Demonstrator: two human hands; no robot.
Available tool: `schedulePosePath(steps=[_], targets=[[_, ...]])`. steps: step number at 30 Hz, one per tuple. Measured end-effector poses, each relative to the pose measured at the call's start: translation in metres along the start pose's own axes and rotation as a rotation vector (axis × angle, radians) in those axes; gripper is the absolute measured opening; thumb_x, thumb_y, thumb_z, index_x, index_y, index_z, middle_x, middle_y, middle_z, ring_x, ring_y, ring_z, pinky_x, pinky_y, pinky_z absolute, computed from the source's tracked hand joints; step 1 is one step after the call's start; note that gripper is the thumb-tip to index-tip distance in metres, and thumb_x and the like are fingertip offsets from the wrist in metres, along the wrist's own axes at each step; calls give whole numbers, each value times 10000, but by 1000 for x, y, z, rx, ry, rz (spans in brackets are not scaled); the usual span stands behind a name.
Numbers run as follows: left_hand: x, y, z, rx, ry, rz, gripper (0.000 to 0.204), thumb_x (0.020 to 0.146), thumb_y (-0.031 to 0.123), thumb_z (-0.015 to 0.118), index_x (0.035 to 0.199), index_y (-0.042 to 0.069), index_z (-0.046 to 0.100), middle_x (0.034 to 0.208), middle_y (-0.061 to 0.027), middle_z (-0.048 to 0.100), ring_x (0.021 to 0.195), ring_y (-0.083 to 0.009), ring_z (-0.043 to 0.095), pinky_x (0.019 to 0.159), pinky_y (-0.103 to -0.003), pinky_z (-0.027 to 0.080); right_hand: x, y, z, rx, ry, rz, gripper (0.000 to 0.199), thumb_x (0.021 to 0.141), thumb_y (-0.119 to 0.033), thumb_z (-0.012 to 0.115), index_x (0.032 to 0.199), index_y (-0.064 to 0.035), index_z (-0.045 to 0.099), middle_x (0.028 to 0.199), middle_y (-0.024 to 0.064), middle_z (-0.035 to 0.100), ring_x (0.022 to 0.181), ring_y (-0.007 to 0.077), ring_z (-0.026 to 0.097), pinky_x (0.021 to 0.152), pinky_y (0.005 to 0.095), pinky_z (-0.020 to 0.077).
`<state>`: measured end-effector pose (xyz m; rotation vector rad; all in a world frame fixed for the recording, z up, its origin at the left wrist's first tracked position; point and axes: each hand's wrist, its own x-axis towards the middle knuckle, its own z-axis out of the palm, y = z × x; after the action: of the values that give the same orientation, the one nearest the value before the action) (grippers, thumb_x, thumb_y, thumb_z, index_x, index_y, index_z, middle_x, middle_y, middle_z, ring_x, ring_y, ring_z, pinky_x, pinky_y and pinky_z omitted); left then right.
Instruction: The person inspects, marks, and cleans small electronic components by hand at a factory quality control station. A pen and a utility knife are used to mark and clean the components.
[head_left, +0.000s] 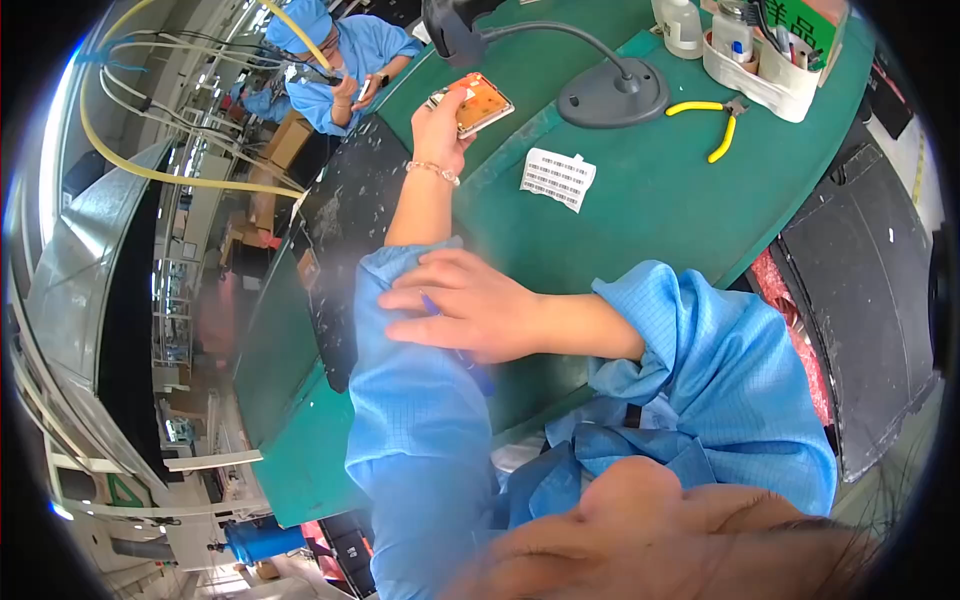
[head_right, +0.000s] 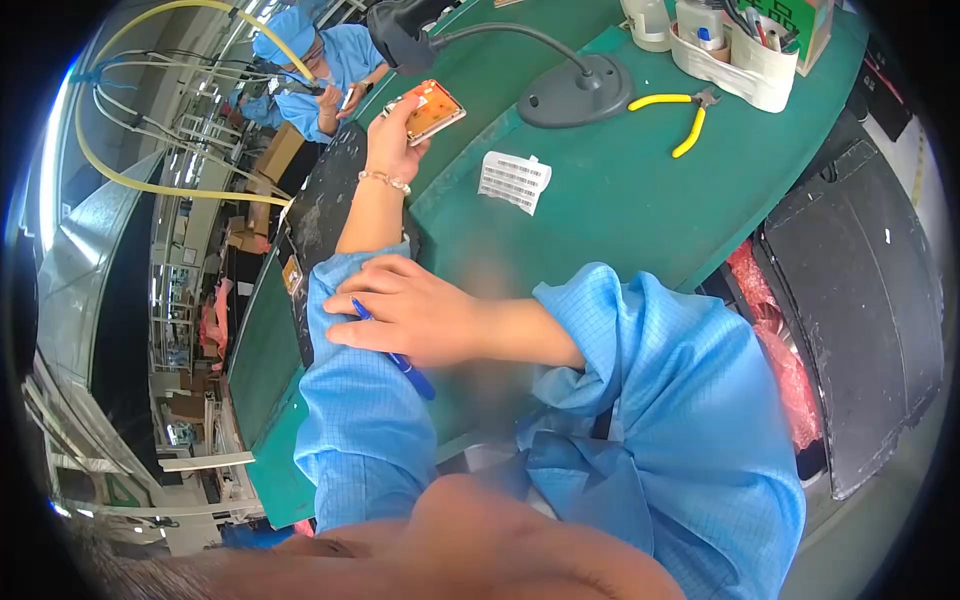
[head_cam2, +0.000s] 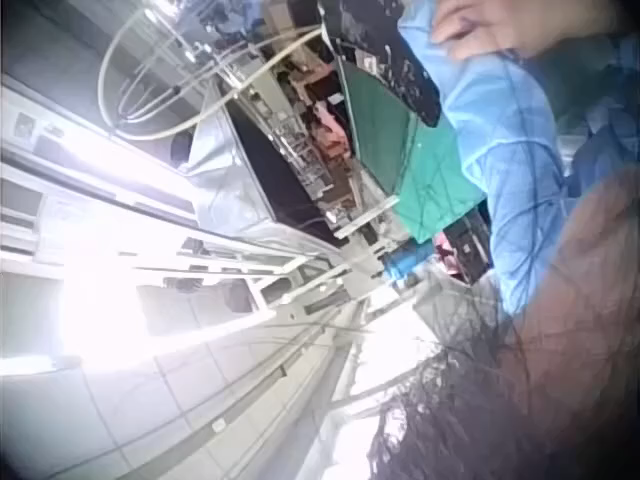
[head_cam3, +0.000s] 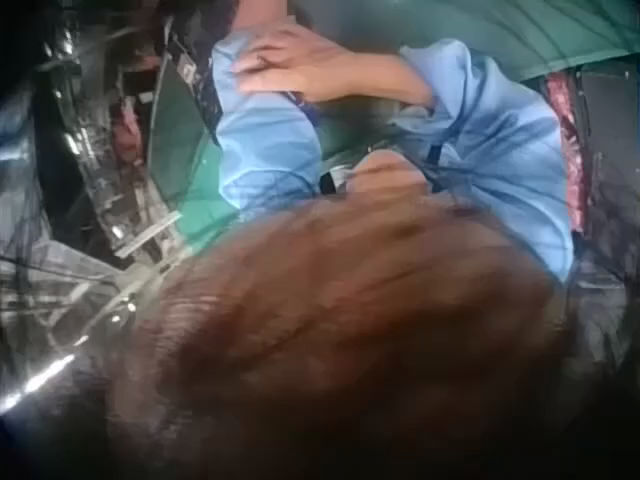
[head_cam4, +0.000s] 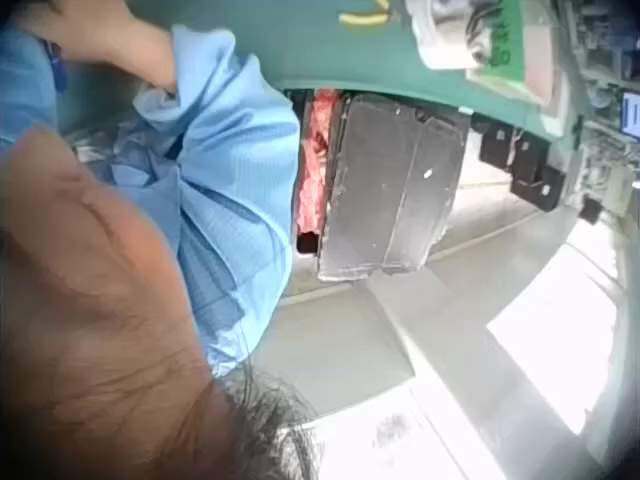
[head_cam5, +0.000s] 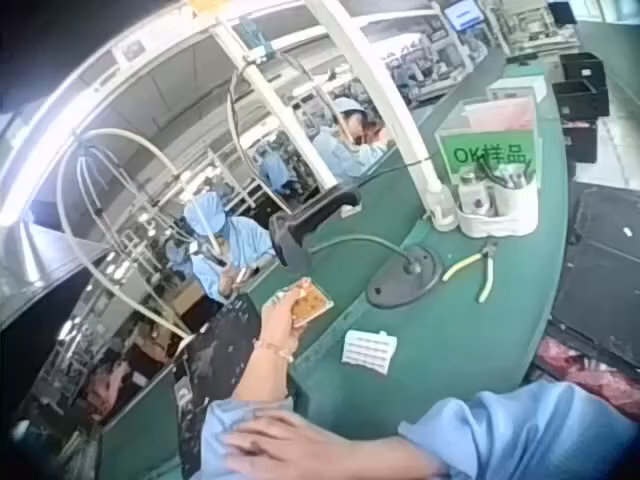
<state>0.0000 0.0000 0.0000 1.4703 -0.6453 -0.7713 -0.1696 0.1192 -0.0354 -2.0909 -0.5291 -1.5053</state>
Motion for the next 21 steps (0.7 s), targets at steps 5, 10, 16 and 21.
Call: schedulePosePath(steps=[5, 10, 16, 21], targets=[[-2, 9, 4, 39, -24, -13, 141, 861, 176, 659, 967, 86, 638, 802, -8, 650, 617, -119, 607, 444, -243, 419, 1, -1, -1, -7, 53, -6, 525, 719, -62, 623, 1229, -156, 545, 1317, 118, 526, 1138, 300, 515, 965, 483, 402], [7, 13, 0, 57, -19, -14, 156, 862, 180, 659, 979, 80, 638, 791, -22, 653, 587, -123, 602, 418, -233, 414, 2, -3, 0, -28, 75, 22, 462, 781, -66, 589, 1228, -176, 542, 1329, 114, 520, 1138, 293, 519, 959, 470, 404], [10, 13, 0, 86, -62, -7, 172, 829, 207, 671, 949, 85, 651, 807, -22, 655, 623, -129, 610, 473, -259, 437, 2, -1, 1, -37, 72, 45, 451, 799, -68, 579, 1232, -187, 539, 1330, 106, 520, 1129, 288, 527, 931, 445, 413], [11, 10, -2, 76, -84, -17, 170, 834, 208, 666, 951, 85, 651, 810, -22, 657, 632, -127, 616, 476, -261, 441, 0, 2, 4, -73, 61, 34, 471, 788, -44, 579, 1236, -184, 537, 1330, 102, 521, 1119, 284, 530, 916, 438, 416]])
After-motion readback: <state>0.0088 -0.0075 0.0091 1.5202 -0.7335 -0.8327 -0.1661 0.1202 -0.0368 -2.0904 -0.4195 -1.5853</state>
